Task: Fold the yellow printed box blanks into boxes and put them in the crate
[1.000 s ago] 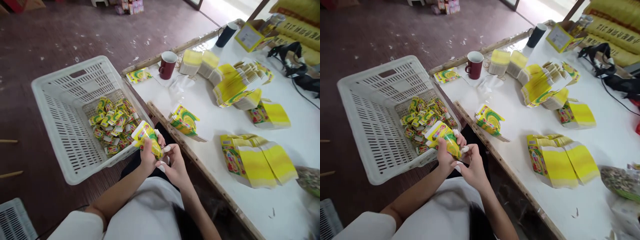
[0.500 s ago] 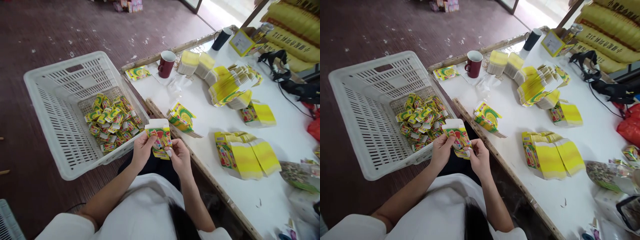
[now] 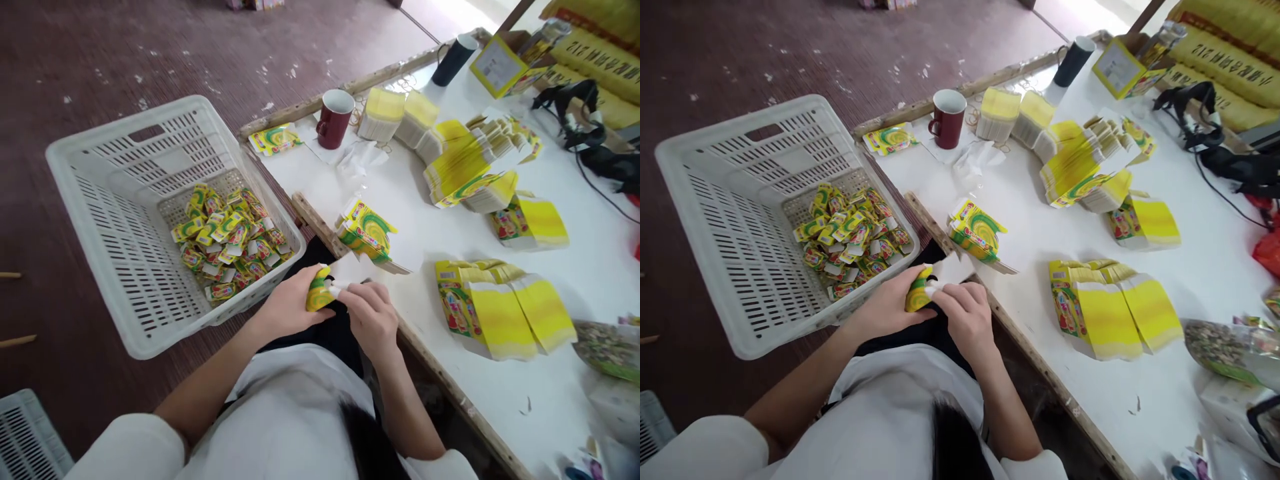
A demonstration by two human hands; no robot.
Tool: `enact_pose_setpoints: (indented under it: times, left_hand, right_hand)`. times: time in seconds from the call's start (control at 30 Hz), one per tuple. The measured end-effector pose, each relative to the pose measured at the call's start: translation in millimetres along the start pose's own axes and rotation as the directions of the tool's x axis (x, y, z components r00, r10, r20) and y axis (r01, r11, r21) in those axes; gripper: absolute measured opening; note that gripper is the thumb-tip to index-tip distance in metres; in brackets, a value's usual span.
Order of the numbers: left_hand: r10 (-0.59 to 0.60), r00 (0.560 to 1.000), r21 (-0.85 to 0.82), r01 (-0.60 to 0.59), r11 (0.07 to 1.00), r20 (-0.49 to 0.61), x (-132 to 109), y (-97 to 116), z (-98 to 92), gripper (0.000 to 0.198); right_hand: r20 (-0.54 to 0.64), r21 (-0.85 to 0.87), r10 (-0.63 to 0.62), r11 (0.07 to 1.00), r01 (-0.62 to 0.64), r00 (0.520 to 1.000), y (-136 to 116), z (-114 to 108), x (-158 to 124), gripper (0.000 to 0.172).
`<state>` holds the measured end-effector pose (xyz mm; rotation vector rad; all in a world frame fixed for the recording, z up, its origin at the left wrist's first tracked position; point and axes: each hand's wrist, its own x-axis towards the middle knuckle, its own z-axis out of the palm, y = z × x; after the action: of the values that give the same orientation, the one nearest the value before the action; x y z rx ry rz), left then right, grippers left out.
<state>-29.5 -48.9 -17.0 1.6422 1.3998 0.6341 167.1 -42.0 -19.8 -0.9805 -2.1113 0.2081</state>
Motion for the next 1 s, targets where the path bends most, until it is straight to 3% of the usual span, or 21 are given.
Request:
enact_pose_setpoints:
  times: [0.1,0.2,0.3,0.43,0.5,0.57,0.63,0.67,0.73,0.83,0.9,1.0]
  left_hand:
    - [-0.017,0.965,0.048,0.03,0.998,-0.261,4,-2,28.0,0.07]
    - [0.053,0.914,0.118,-0.006,0.993,-0.402,5,-10,38.1,0.075]
    - [0.207,0.894,0.225,-0.124,0.966,-0.397,6,-15,32.9,0.074]
    - [0.374,0.868,0.249,-0.303,0.92,-0.326,6,-17,26.6,0.079]
    - [0.448,0.824,0.202,-0.401,0.893,-0.346,4,-16,30.2,0.08]
    - [0.486,0.787,0.158,-0.462,0.873,-0.38,3,-15,36.9,0.075]
    - [0.458,0.789,0.122,-0.451,0.884,-0.409,0,-14,43.2,0.073]
    - [0.429,0.8,0.106,-0.427,0.898,-0.42,0,-14,45.1,0.075]
    - [0.385,0.818,0.091,-0.385,0.918,-0.426,-2,-14,45.7,0.082]
    - [0.391,0.822,0.094,-0.389,0.917,-0.414,0,-16,41.1,0.086]
    - [0.441,0.81,0.104,-0.437,0.893,-0.386,2,-17,38.0,0.079]
    - [0.51,0.788,0.139,-0.495,0.858,-0.345,4,-14,37.2,0.064]
  right_hand:
    - [-0.264,0.078,0.209,0.978,-0.195,0.942,-10,23,-14,0.024]
    - [-0.256,0.378,0.46,0.857,-0.35,0.85,-20,37,-22,0.021]
    - [-0.106,0.631,0.651,0.628,-0.456,0.751,-14,27,-15,0.031]
    - [0.165,0.67,0.732,0.409,-0.619,0.661,4,3,3,0.033]
    - [0.314,0.722,0.773,0.182,-0.667,0.551,5,3,8,0.031]
    - [0.502,0.74,0.746,-0.108,-0.664,0.438,0,12,7,0.029]
    - [0.648,0.691,0.664,-0.309,-0.654,0.371,-7,24,2,0.028]
    - [0.679,0.675,0.638,-0.348,-0.651,0.363,-10,29,-1,0.029]
    - [0.645,0.709,0.652,-0.316,-0.631,0.399,-11,35,-9,0.033]
    - [0.479,0.81,0.681,-0.1,-0.578,0.554,-8,31,-19,0.053]
    - [0.383,0.825,0.677,0.056,-0.562,0.629,-5,25,-22,0.06]
    - [0.25,0.752,0.723,0.274,-0.6,0.644,-5,19,-19,0.048]
